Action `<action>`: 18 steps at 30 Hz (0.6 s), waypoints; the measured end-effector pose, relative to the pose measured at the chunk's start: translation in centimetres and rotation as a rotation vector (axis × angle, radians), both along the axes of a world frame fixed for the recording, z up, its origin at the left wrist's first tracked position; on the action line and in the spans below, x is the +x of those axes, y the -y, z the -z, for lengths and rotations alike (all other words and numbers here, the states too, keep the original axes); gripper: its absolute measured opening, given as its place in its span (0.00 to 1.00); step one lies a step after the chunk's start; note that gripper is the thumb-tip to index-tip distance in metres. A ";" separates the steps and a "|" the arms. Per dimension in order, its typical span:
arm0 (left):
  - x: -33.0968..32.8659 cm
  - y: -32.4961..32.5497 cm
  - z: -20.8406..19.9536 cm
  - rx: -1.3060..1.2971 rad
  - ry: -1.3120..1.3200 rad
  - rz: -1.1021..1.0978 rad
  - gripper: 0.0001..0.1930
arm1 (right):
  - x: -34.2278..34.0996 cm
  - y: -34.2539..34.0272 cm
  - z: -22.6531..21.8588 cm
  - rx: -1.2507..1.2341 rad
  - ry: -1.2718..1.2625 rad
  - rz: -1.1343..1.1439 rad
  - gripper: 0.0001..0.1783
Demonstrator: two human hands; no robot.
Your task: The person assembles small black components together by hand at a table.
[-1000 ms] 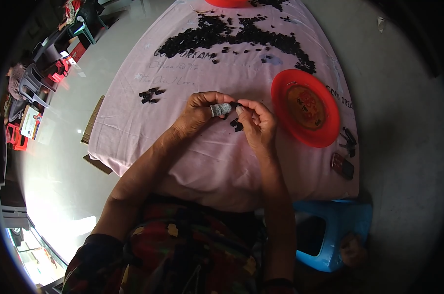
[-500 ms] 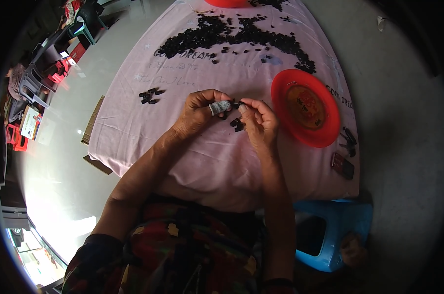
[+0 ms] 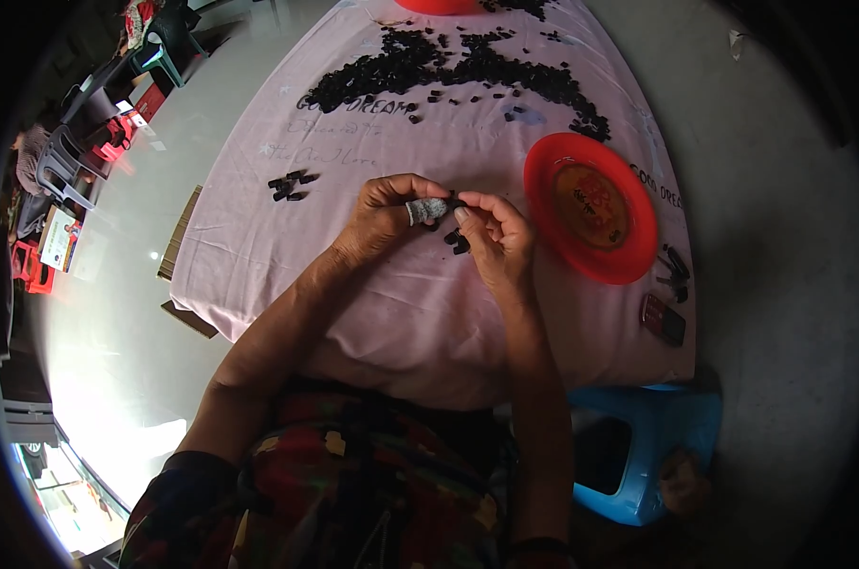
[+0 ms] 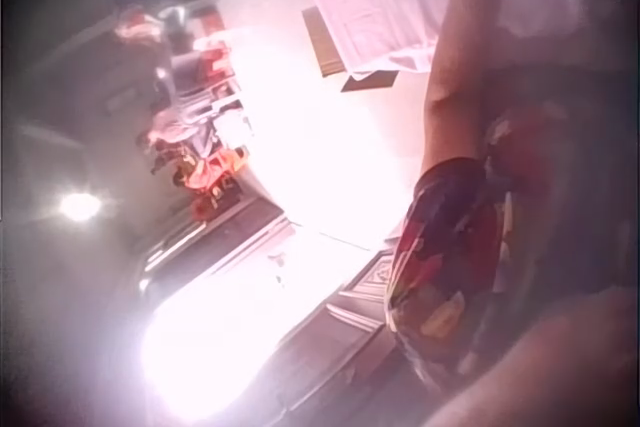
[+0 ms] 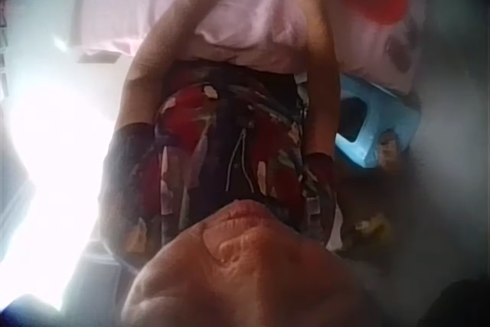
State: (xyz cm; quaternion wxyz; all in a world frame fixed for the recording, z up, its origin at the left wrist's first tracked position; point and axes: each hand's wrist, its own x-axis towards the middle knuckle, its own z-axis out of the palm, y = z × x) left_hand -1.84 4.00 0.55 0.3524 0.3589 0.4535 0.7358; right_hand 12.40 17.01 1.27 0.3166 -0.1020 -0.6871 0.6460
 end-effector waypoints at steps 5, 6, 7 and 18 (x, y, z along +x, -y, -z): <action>0.2 0.0 0.0 -0.002 0.010 0.008 0.08 | 0.1 0.0 -0.2 -0.048 0.023 0.011 0.11; 0.1 0.0 0.0 -0.002 0.010 0.007 0.08 | 0.1 0.0 -0.2 -0.048 0.023 0.010 0.11; 0.1 0.0 0.1 -0.009 0.011 0.009 0.09 | 0.1 0.0 -0.3 -0.055 0.054 0.018 0.12; 0.3 -0.1 0.1 0.015 -0.056 0.001 0.12 | 0.0 0.1 -0.2 -0.089 0.116 0.002 0.12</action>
